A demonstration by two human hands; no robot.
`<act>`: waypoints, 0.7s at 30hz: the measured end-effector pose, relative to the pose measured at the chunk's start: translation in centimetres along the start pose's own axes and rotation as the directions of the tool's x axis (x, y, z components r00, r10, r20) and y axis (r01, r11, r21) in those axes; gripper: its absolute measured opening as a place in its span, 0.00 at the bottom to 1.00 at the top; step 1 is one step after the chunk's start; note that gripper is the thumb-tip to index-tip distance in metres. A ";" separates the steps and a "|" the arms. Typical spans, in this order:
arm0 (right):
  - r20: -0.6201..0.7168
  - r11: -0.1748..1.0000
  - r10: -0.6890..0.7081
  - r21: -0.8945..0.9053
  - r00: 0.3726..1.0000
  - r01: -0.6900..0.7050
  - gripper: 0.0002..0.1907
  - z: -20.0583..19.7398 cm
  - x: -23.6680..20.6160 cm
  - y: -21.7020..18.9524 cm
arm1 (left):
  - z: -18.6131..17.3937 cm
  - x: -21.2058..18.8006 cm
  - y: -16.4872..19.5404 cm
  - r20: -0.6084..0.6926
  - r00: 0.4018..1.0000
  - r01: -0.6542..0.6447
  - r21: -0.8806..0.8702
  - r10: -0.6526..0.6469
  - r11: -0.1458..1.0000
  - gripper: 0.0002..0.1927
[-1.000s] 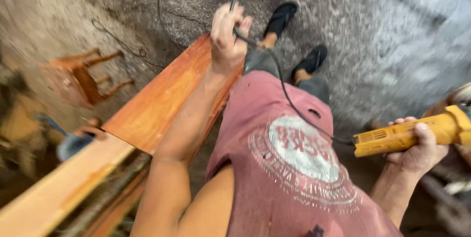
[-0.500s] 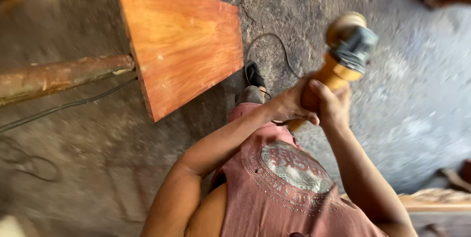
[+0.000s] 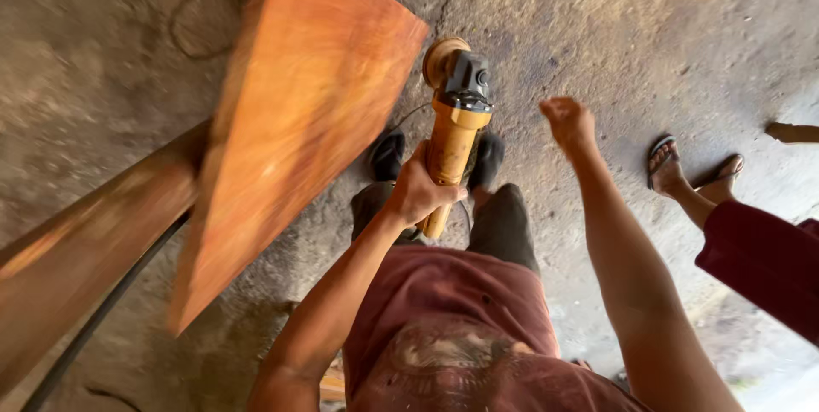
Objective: The person sands wooden furniture boards with an angle grinder, holding each board steady with one hand while moving the grinder across the surface. They reposition and flip the boards between passes, use pliers on a board edge, and finally unplug the grinder from the power strip on the floor.
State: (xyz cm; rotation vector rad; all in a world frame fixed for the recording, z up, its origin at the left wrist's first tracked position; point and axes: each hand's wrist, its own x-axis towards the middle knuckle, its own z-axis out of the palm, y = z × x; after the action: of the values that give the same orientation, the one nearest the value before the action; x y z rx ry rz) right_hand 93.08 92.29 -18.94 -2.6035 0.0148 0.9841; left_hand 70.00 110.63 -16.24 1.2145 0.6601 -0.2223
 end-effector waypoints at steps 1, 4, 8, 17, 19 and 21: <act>-0.032 0.994 -0.060 -0.094 0.998 0.057 0.24 0.8 3.6 0.9 | 0.2 1.5 -1.2 -0.022 0.998 0.051 -0.002 -0.051 0.999 0.36; -0.035 0.967 -0.061 -0.250 0.998 0.050 0.29 2.9 15.5 2.7 | 1.7 7.3 -5.2 -0.063 0.987 0.148 -0.036 -0.150 0.988 0.35; 0.012 0.916 -0.107 -0.387 0.994 0.104 0.29 6.7 30.0 3.9 | 4.8 13.9 -10.8 -0.193 0.977 0.069 -0.101 -0.088 0.992 0.37; -0.028 0.832 -0.015 -0.555 1.000 -0.003 0.43 13.8 46.4 7.7 | 13.1 18.1 -24.7 -0.359 0.848 0.205 -0.454 -0.389 0.867 0.37; -0.061 0.782 0.015 -0.622 0.998 -0.049 0.43 15.2 46.9 9.1 | 14.8 17.1 -26.6 -0.359 0.814 0.199 -0.566 -0.457 0.800 0.38; -0.082 0.674 -0.068 -0.739 0.994 -0.015 0.28 16.8 45.8 10.6 | 17.6 13.6 -26.9 -0.335 0.762 0.156 -0.736 -0.554 0.659 0.36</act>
State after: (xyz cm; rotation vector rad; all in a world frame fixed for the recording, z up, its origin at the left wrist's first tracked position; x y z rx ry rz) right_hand 115.69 93.18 -63.45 -3.3767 -0.5079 0.9808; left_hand 73.58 87.48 -42.09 0.3845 1.3656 0.0409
